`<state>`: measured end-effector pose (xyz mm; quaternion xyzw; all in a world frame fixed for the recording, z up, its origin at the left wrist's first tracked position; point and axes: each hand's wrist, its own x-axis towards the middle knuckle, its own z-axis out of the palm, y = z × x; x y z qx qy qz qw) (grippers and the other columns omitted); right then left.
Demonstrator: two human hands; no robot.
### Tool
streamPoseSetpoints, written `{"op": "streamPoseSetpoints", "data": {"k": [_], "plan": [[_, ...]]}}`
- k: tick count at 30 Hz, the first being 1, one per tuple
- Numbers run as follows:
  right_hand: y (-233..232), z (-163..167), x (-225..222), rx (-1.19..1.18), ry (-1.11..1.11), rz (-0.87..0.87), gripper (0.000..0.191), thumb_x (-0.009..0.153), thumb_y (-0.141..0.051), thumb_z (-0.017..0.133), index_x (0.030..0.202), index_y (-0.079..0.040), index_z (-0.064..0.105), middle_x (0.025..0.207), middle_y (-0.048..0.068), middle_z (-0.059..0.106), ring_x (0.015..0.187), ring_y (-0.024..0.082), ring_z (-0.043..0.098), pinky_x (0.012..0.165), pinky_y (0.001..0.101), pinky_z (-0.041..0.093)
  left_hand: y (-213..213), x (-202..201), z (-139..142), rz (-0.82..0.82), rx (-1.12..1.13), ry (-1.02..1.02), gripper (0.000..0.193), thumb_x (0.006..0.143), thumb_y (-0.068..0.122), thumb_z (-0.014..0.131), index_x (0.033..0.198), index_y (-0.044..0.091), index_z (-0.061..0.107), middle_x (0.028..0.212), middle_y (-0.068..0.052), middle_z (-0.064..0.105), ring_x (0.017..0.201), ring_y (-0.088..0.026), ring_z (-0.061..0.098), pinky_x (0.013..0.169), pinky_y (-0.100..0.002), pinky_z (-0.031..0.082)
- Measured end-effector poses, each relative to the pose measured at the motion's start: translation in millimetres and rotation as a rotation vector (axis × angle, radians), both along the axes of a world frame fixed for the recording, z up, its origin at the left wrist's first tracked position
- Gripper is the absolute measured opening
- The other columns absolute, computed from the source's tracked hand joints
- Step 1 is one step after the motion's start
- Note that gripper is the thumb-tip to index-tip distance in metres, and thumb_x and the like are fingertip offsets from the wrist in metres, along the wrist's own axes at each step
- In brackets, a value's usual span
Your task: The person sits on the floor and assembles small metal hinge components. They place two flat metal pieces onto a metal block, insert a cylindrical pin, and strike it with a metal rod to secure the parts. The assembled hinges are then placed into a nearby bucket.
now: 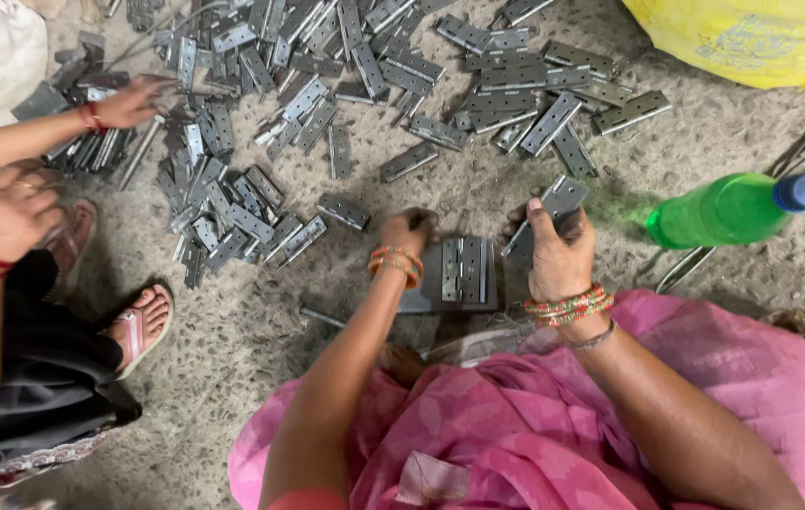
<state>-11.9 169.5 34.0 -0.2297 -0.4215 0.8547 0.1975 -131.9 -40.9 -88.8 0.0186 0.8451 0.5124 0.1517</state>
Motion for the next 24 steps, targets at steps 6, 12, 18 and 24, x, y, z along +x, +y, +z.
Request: {"op": "streamPoseSetpoints", "data": {"k": [6,12,18,24], "plan": [[13.4,19.8,-3.9,-0.081,-0.136,-0.012,0.016,0.100,-0.008,0.063,0.115,-0.003,0.064,0.086,0.008,0.072,0.066,0.017,0.068,0.056,0.0318,0.057,39.8,-127.6,-3.3,0.107,-0.631,0.292,0.034,0.085,0.033,0.080,0.108,0.009,0.074,0.099,-0.023,0.074,0.097,-0.042,0.070,0.085,-0.049,0.055],[18.6,32.1,-7.8,-0.161,-0.201,-0.006,0.010,0.097,-0.009,0.063,0.105,-0.004,0.060,0.082,0.008,0.069,0.064,0.019,0.068,0.055,0.0336,0.057,83.2,-189.2,1.1,0.188,-0.827,0.406,0.048,0.076,0.024,0.083,0.115,0.008,0.061,0.123,-0.016,0.067,0.108,-0.038,0.066,0.084,-0.050,0.055],[18.9,34.6,-7.7,-0.212,-0.131,0.000,0.009,0.099,-0.007,0.061,0.107,-0.005,0.059,0.083,0.008,0.070,0.065,0.017,0.067,0.055,0.0317,0.056,83.5,-209.4,-3.2,0.135,-0.876,0.323,0.066,0.075,0.033,0.087,0.125,0.005,0.056,0.117,-0.019,0.068,0.109,-0.040,0.067,0.092,-0.046,0.056],[18.4,36.6,-8.1,-0.162,-0.174,-0.014,0.008,0.100,-0.007,0.061,0.107,-0.004,0.058,0.083,0.008,0.070,0.064,0.018,0.067,0.055,0.0332,0.056,38.8,-199.5,8.1,-0.042,-0.843,0.285,0.059,0.075,0.045,0.090,0.112,0.003,0.070,0.114,-0.024,0.073,0.108,-0.041,0.070,0.094,-0.047,0.057]]}}
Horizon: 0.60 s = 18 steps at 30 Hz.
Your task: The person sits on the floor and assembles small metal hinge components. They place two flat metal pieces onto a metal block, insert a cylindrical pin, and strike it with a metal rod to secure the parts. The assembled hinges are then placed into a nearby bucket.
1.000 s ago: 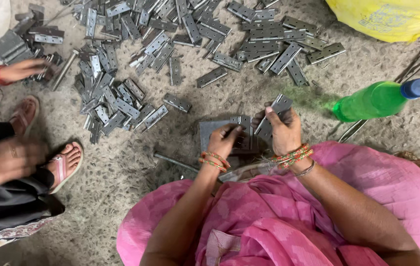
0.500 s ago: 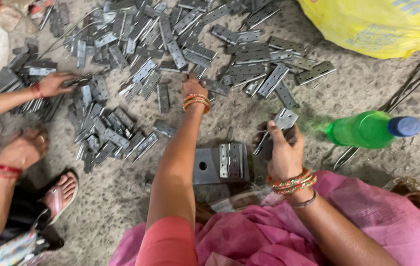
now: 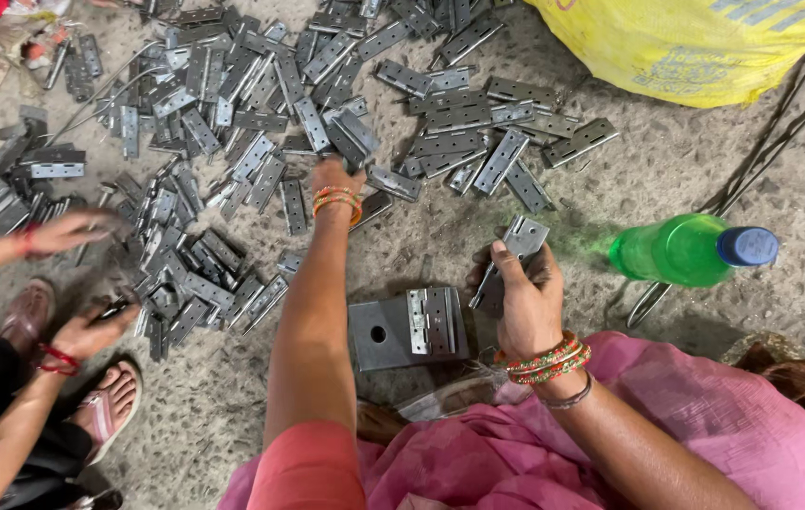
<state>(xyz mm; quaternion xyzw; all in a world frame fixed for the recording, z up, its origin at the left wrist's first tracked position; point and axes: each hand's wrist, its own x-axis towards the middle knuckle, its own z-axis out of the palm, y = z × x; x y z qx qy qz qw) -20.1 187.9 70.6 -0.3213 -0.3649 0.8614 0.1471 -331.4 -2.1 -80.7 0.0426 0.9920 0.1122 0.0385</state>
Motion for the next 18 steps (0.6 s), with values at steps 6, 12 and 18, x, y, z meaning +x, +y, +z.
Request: {"op": "streamPoseSetpoints", "data": {"k": [6,12,18], "plan": [[0.5,-9.6,-2.1,0.017,0.058,0.022,0.012,0.098,-0.006,0.065,0.107,-0.004,0.058,0.086,0.008,0.070,0.066,0.018,0.068,0.057,0.0336,0.058,-62.0,49.5,15.4,0.244,0.164,-0.216,0.073,0.068,0.048,0.091,0.120,0.001,0.071,0.121,-0.026,0.070,0.113,-0.041,0.068,0.097,-0.046,0.054],[-0.6,-41.3,-9.6,0.099,0.051,0.088,0.015,0.097,-0.007,0.068,0.107,-0.004,0.058,0.089,0.010,0.071,0.066,0.020,0.070,0.057,0.0349,0.059,-97.9,108.1,19.1,0.377,0.254,-0.397,0.064,0.083,0.049,0.083,0.123,0.001,0.070,0.127,-0.021,0.067,0.114,-0.038,0.065,0.096,-0.045,0.049],[-6.4,-93.3,-16.4,0.147,0.049,0.297,0.019,0.090,-0.005,0.069,0.107,-0.003,0.060,0.095,0.011,0.075,0.070,0.022,0.072,0.058,0.0363,0.057,-97.6,160.5,39.2,0.437,0.545,-0.280,0.043,0.081,0.028,0.085,0.111,0.000,0.071,0.090,-0.015,0.076,0.072,-0.028,0.068,0.067,-0.042,0.051]]}}
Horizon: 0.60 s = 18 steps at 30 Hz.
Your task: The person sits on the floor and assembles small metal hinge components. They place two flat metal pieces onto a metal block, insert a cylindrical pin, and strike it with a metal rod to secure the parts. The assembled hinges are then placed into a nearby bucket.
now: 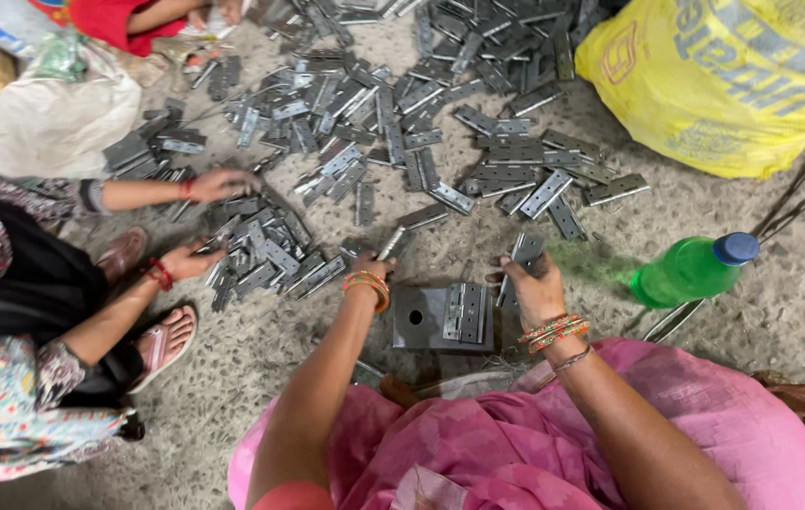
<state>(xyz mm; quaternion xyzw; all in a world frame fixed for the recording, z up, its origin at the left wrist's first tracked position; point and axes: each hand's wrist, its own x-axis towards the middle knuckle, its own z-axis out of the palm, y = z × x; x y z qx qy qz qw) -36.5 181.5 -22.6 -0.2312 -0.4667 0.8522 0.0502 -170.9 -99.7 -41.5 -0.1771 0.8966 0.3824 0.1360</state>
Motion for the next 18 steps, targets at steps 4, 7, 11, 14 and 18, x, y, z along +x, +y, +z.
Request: {"op": "streamPoseSetpoints", "data": {"k": [4,7,11,14,18], "plan": [[-13.2,-26.0,7.7,0.273,0.106,0.100,0.029,0.087,-0.004,0.078,0.112,0.000,0.065,0.102,0.006,0.075,0.089,0.015,0.070,0.080,0.0293,0.057,13.1,46.1,7.7,0.022,0.530,0.017,0.024,0.083,0.014,0.080,0.103,0.004,0.071,0.070,-0.004,0.066,0.053,-0.016,0.052,0.049,-0.035,0.041],[-24.1,-27.2,14.5,0.194,0.074,0.206,0.030,0.084,-0.007,0.082,0.109,0.001,0.068,0.098,0.005,0.076,0.087,0.015,0.070,0.079,0.0299,0.058,36.3,91.6,11.2,-0.144,0.649,0.210,0.025,0.084,0.010,0.084,0.103,-0.001,0.073,0.074,-0.004,0.066,0.059,-0.012,0.055,0.053,-0.032,0.044],[-24.2,-9.5,23.1,0.237,0.082,0.141,0.032,0.083,-0.009,0.083,0.110,-0.001,0.068,0.101,0.005,0.077,0.085,0.014,0.070,0.077,0.0308,0.058,80.3,151.2,19.9,-0.098,0.644,0.256,0.041,0.081,0.012,0.084,0.118,0.005,0.066,0.092,-0.006,0.075,0.071,-0.013,0.067,0.061,-0.030,0.053],[-15.3,2.7,32.1,0.324,0.065,0.095,0.035,0.081,-0.007,0.085,0.111,0.000,0.070,0.104,0.006,0.077,0.086,0.013,0.070,0.079,0.0300,0.057,95.7,172.4,25.9,-0.139,0.673,0.275,0.046,0.078,0.013,0.084,0.118,0.003,0.063,0.093,-0.006,0.074,0.078,-0.015,0.070,0.064,-0.035,0.057],[-6.4,1.1,49.9,0.220,0.004,0.028,0.036,0.079,-0.008,0.085,0.110,-0.002,0.068,0.101,0.005,0.076,0.083,0.016,0.071,0.074,0.0329,0.059,98.5,180.4,12.0,-0.285,0.627,0.441,0.048,0.076,0.015,0.089,0.116,0.002,0.067,0.100,-0.008,0.076,0.089,-0.015,0.071,0.081,-0.032,0.057]]}}
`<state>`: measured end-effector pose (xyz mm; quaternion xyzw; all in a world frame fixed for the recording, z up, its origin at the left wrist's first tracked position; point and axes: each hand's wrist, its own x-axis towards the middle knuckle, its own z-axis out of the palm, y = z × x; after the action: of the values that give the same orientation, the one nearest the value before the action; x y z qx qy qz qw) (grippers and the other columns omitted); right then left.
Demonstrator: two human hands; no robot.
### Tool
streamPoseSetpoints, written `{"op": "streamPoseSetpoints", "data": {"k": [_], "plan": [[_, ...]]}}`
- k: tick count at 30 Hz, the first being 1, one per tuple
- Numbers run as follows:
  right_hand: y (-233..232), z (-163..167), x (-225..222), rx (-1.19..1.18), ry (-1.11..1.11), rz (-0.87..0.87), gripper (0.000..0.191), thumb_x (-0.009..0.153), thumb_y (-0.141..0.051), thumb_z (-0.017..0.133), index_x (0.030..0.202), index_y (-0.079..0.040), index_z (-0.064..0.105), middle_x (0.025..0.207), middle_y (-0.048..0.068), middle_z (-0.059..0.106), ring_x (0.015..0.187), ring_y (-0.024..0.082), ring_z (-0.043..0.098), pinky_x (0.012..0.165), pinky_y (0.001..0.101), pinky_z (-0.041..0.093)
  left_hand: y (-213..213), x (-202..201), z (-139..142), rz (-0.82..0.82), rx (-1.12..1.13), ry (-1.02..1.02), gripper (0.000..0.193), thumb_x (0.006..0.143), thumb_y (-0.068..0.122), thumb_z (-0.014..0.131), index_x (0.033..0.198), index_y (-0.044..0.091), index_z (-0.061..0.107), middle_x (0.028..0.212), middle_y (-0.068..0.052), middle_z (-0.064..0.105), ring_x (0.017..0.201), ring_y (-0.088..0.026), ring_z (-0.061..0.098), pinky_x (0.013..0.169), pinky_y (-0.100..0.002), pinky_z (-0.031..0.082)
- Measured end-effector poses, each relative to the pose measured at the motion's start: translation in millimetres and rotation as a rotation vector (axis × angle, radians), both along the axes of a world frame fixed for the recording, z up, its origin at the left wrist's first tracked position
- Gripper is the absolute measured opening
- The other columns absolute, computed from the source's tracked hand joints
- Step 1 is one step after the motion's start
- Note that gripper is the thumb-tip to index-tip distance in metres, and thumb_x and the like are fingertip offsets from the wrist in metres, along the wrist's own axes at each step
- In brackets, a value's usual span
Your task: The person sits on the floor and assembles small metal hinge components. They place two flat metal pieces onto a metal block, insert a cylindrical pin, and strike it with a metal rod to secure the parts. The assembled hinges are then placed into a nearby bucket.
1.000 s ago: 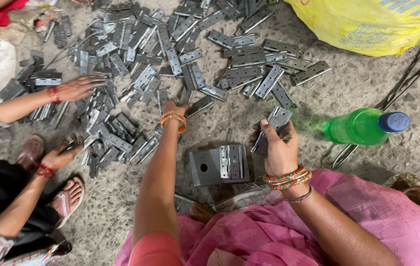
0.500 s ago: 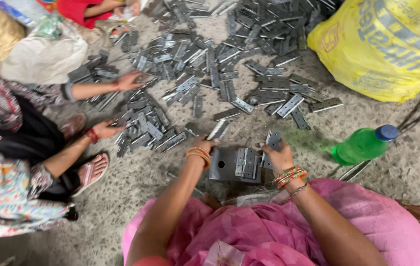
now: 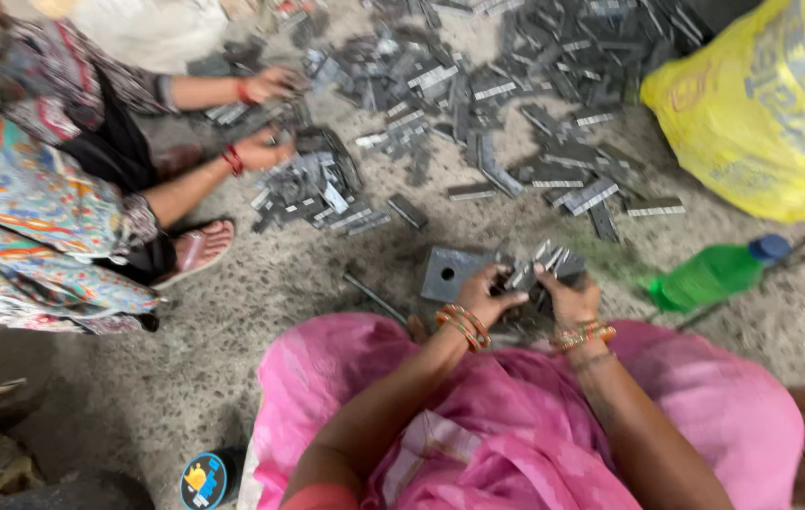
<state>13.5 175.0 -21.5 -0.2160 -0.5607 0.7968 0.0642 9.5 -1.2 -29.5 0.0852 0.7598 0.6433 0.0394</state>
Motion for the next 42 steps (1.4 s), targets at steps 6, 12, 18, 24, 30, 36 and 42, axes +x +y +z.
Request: {"op": "streamPoseSetpoints", "data": {"k": [6,12,18,24,30,36,42], "plan": [[10.1,-12.6,20.9,-0.008,0.134,-0.162,0.038,0.076,-0.003,0.089,0.108,-0.004,0.068,0.100,0.005,0.076,0.086,0.015,0.071,0.077,0.0305,0.060,2.4,31.8,-35.8,-0.028,0.027,-0.036,0.026,0.088,0.013,0.081,0.109,0.001,0.073,0.100,-0.010,0.079,0.090,-0.014,0.073,0.083,-0.030,0.058],[19.9,-10.1,23.6,0.025,0.110,-0.239,0.041,0.073,-0.002,0.090,0.107,-0.006,0.066,0.098,0.002,0.074,0.084,0.014,0.070,0.076,0.0302,0.060,-2.2,54.0,-6.5,-0.028,-0.206,0.121,0.012,0.088,0.005,0.078,0.098,0.002,0.072,0.084,-0.010,0.078,0.075,-0.018,0.077,0.067,-0.031,0.058],[60.0,-7.8,13.0,0.038,0.184,-0.378,0.045,0.074,-0.004,0.092,0.110,-0.006,0.065,0.101,0.004,0.074,0.086,0.016,0.072,0.080,0.0311,0.061,-20.2,67.1,16.9,0.000,-0.195,0.106,0.010,0.088,0.003,0.075,0.097,0.002,0.071,0.081,-0.011,0.078,0.070,-0.017,0.077,0.061,-0.030,0.056],[54.8,-8.0,13.5,-0.023,0.175,-0.320,0.042,0.078,-0.003,0.091,0.112,-0.003,0.066,0.101,0.007,0.076,0.086,0.017,0.074,0.079,0.0324,0.062,-47.8,41.1,2.6,0.058,0.136,-0.405,0.010,0.097,0.005,0.067,0.107,0.004,0.067,0.087,-0.011,0.078,0.065,-0.019,0.069,0.053,-0.029,0.051],[40.3,1.4,20.8,-0.029,0.121,-0.006,0.029,0.086,-0.003,0.085,0.110,-0.003,0.069,0.096,0.004,0.074,0.078,0.015,0.069,0.069,0.0344,0.058,-48.6,36.7,-16.4,-0.154,0.597,-0.413,0.014,0.092,-0.002,0.064,0.102,0.006,0.059,0.105,-0.015,0.077,0.088,-0.020,0.077,0.071,-0.030,0.060],[24.9,8.6,25.8,-0.011,0.248,0.290,0.034,0.089,0.000,0.080,0.119,-0.009,0.067,0.102,-0.002,0.073,0.088,0.009,0.068,0.076,0.0288,0.059,-44.4,43.7,-3.6,-0.137,0.624,-0.426,0.022,0.097,0.006,0.069,0.118,0.004,0.066,0.093,-0.007,0.072,0.082,-0.017,0.072,0.069,-0.031,0.056],[20.9,12.1,31.1,-0.040,0.272,0.382,0.037,0.090,0.001,0.078,0.124,-0.008,0.064,0.105,-0.002,0.072,0.091,0.010,0.068,0.077,0.0290,0.059,-40.3,52.0,23.2,-0.192,0.520,-0.276,0.031,0.102,0.017,0.070,0.128,0.000,0.071,0.082,-0.001,0.068,0.068,-0.010,0.062,0.065,-0.026,0.052]]}}
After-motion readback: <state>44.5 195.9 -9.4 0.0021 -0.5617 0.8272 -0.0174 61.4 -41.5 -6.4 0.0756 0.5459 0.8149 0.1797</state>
